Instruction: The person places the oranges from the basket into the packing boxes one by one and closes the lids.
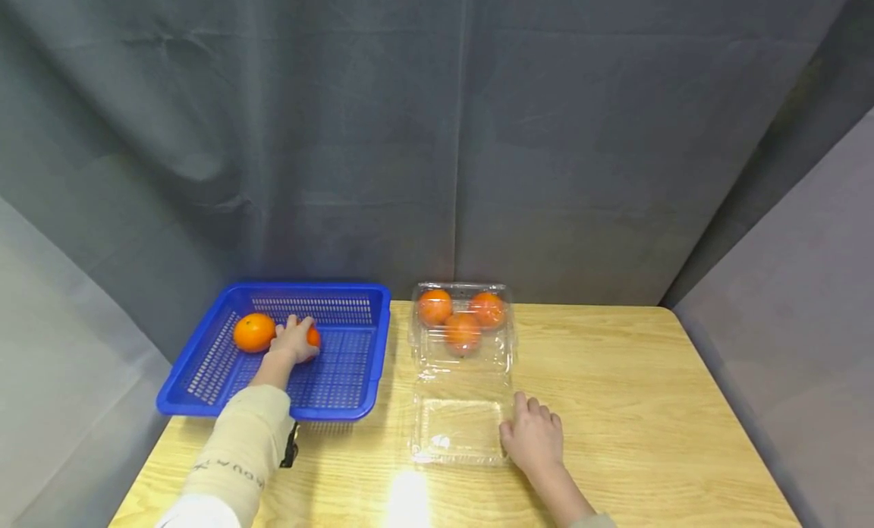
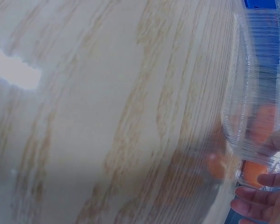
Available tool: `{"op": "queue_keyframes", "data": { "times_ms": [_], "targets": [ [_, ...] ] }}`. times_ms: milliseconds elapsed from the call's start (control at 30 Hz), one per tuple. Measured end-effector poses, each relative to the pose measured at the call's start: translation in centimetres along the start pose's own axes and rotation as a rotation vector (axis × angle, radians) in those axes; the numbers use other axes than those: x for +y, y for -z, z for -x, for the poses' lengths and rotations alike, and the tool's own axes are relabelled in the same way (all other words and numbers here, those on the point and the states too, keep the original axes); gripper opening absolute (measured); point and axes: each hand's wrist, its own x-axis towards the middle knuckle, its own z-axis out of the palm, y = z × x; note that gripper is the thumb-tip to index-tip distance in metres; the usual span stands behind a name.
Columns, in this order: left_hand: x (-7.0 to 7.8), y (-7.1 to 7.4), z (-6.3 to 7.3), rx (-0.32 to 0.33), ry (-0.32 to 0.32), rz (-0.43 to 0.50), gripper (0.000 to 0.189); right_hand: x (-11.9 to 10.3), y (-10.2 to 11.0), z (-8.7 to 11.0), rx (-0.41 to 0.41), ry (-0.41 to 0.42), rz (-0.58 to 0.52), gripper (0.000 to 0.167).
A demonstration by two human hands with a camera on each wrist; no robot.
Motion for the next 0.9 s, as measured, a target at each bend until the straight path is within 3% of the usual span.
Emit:
{"op": "queue_keyframes", "data": {
  "times_ms": [467, 900],
  "targets": [
    [0.5, -0.1, 0.2, 0.016, -0.036, 0.020, 0.068, 0.1, 0.0, -0.1, 0.007, 0.007, 0.004, 0.050],
    [2.7, 0.4, 0.9, 0.154, -0.175, -0.006, 0.068, 0.1, -0.1, 0.0, 0.008, 0.010, 0.001, 0.050]
  ]
}}
